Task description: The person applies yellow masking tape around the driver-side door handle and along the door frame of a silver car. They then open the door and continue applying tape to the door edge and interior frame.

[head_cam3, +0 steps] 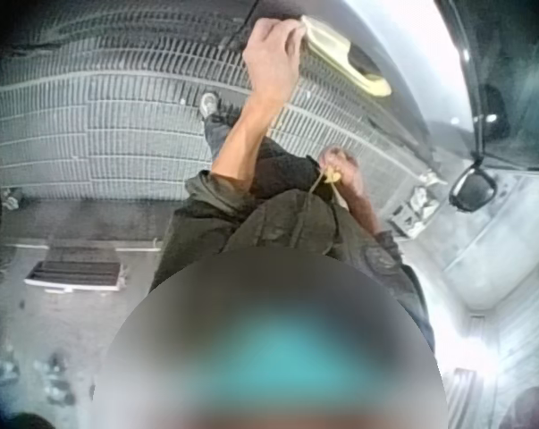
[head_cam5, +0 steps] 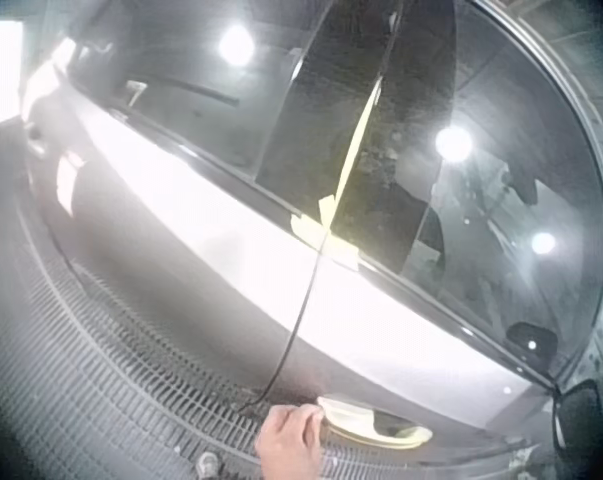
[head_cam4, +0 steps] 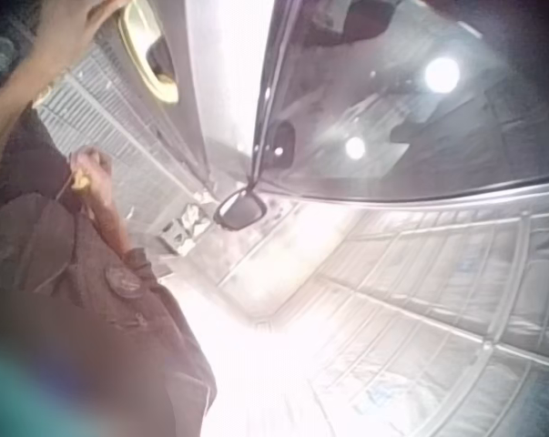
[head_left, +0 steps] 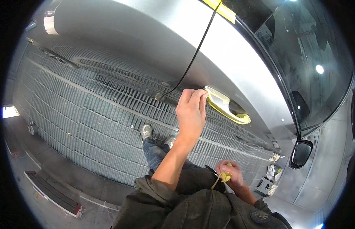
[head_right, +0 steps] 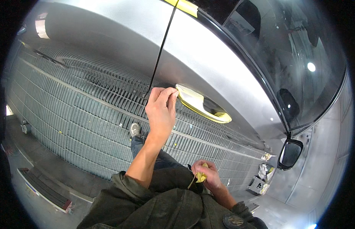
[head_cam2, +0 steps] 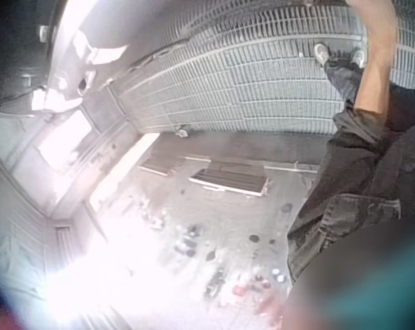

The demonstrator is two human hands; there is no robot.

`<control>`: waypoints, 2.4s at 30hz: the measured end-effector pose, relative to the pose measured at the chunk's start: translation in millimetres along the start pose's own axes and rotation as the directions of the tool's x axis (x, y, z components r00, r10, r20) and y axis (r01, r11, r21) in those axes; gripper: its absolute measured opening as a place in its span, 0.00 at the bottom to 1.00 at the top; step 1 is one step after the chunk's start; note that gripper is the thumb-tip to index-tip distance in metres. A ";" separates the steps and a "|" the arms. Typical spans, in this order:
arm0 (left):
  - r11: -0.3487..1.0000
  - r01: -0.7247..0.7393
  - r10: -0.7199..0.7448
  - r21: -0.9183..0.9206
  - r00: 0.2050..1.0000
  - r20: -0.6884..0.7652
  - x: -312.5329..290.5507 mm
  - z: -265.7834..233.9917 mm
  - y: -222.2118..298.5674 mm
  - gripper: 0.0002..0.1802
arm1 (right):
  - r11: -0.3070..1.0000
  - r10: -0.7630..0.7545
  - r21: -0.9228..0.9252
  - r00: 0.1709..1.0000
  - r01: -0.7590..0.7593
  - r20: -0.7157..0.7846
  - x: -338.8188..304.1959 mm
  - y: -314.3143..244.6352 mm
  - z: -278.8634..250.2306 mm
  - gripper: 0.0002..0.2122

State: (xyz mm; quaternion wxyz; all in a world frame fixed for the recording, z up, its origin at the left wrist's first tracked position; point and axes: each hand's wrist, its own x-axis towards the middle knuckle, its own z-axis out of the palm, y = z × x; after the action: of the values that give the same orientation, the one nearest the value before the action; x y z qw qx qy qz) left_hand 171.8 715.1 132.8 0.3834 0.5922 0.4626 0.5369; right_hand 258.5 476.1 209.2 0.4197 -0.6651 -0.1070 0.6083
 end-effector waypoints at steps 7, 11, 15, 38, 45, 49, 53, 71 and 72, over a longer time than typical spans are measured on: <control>0.999 -0.041 0.041 0.002 0.999 -0.001 0.6 0.7 1.9 0.05 | 1.000 -0.006 0.028 1.000 0.005 0.016 -2.6 4.0 -3.9 0.10; 0.983 -0.126 0.123 0.130 0.992 0.036 3.2 -1.7 0.0 0.06 | 0.999 -0.001 0.036 1.000 0.001 0.008 -3.8 3.1 -4.1 0.10; 0.976 -0.083 0.063 0.199 0.992 0.108 9.7 -3.3 4.2 0.08 | 1.000 -0.011 0.005 1.000 0.011 0.000 -4.9 8.2 -7.1 0.11; 0.994 0.011 0.080 -0.106 0.577 0.813 -100.8 -41.5 56.1 0.11 | 0.973 -0.225 -0.011 0.944 0.229 -0.240 47.0 -36.7 -8.1 0.15; 0.987 -0.043 0.151 -0.152 0.547 0.823 -142.7 -19.4 76.6 0.14 | 0.962 -0.268 -0.110 0.942 0.250 -0.203 37.5 -33.6 -41.5 0.07; 0.985 0.017 0.137 -0.170 0.512 0.848 -173.9 -9.5 89.3 0.13 | 0.967 -0.241 -0.128 0.950 0.219 -0.200 13.0 -13.3 -78.7 0.06; 0.982 0.068 0.117 -0.175 0.506 0.855 -192.0 3.9 100.3 0.12 | 0.960 -0.280 -0.075 0.929 0.270 -0.241 -4.8 -11.0 -98.6 0.05; 0.985 -0.093 -0.012 0.145 0.802 0.598 -144.7 30.5 86.3 0.09 | 0.957 -0.273 -0.167 0.927 0.236 -0.257 -61.1 8.9 -177.3 0.05; 0.979 -0.117 0.004 0.165 0.825 0.565 -138.1 37.0 84.6 0.09 | 0.957 -0.275 -0.171 0.925 0.236 -0.262 -65.7 10.3 -180.2 0.05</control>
State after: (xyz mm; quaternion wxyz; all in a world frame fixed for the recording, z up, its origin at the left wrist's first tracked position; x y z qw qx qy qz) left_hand 220.6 560.6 169.6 0.4263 0.7724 0.3599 0.3036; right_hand 401.1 349.7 232.7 0.4597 -0.7527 -0.1732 0.4383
